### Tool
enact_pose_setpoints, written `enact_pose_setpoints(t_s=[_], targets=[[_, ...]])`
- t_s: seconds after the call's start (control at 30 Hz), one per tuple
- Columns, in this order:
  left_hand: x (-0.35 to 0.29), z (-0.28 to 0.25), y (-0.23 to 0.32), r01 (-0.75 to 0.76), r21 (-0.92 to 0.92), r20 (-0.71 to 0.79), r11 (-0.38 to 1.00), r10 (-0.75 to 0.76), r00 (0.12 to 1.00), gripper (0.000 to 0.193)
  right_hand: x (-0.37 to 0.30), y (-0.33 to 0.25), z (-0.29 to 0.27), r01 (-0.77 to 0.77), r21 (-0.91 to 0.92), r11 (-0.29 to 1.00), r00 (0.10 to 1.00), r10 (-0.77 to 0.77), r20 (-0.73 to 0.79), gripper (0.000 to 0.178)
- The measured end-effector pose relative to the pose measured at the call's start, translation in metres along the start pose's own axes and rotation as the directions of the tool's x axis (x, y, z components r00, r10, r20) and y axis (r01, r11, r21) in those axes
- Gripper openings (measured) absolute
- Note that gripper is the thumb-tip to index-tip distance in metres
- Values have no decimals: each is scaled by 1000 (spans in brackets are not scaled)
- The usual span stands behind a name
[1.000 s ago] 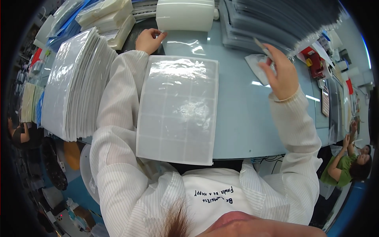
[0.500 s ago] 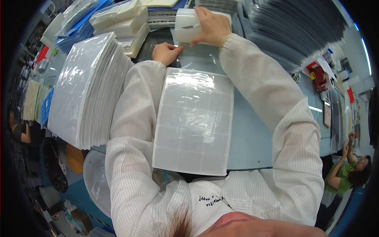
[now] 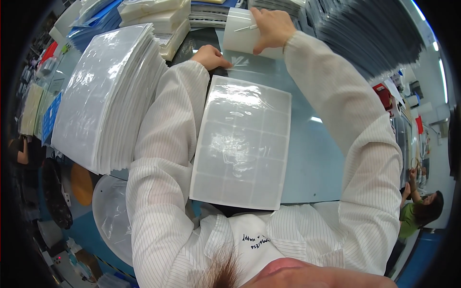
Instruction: Packaging items into plastic sleeves, applying labels, and writing on them at a workbench.
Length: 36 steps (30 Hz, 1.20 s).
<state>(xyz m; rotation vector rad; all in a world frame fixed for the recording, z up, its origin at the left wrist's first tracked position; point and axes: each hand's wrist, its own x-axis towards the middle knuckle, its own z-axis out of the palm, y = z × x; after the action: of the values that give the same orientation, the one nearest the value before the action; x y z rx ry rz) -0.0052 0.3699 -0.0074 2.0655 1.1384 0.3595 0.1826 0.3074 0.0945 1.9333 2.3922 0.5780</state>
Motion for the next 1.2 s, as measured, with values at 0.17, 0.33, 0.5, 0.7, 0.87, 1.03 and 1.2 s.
enact_pose_setpoints(t_s=[0.17, 0.33, 0.5, 0.7, 0.87, 1.03, 1.2], targets=[[-19, -14, -1, 28, 15, 243, 999, -31, 969, 30, 14, -1, -50, 45, 137, 989, 964, -79, 254, 68], [-18, -13, 10, 14, 111, 268, 994, -43, 962, 32, 36, 48, -39, -38, 88, 995, 977, 18, 213, 56], [-23, -13, 16, -3, 244, 286, 970, -69, 956, 35, 32, 77, -19, -185, 53, 981, 977, 178, 118, 45], [-19, -17, 3, -123, 134, 316, 983, 76, 946, 47, -4, 25, -18, 44, 230, 972, 995, -22, -100, 69], [-13, -15, 5, -185, -61, 380, 981, 194, 905, 45, -11, 41, 12, 306, -29, 951, 867, -292, -403, 97], [-10, -13, 6, -113, -99, 385, 989, 143, 912, 36, -3, 32, 13, 193, -14, 981, 952, -191, -240, 93], [-11, -14, -5, -108, -240, 444, 965, 208, 872, 31, 3, 12, 4, -25, -53, 998, 997, 29, 67, 70]])
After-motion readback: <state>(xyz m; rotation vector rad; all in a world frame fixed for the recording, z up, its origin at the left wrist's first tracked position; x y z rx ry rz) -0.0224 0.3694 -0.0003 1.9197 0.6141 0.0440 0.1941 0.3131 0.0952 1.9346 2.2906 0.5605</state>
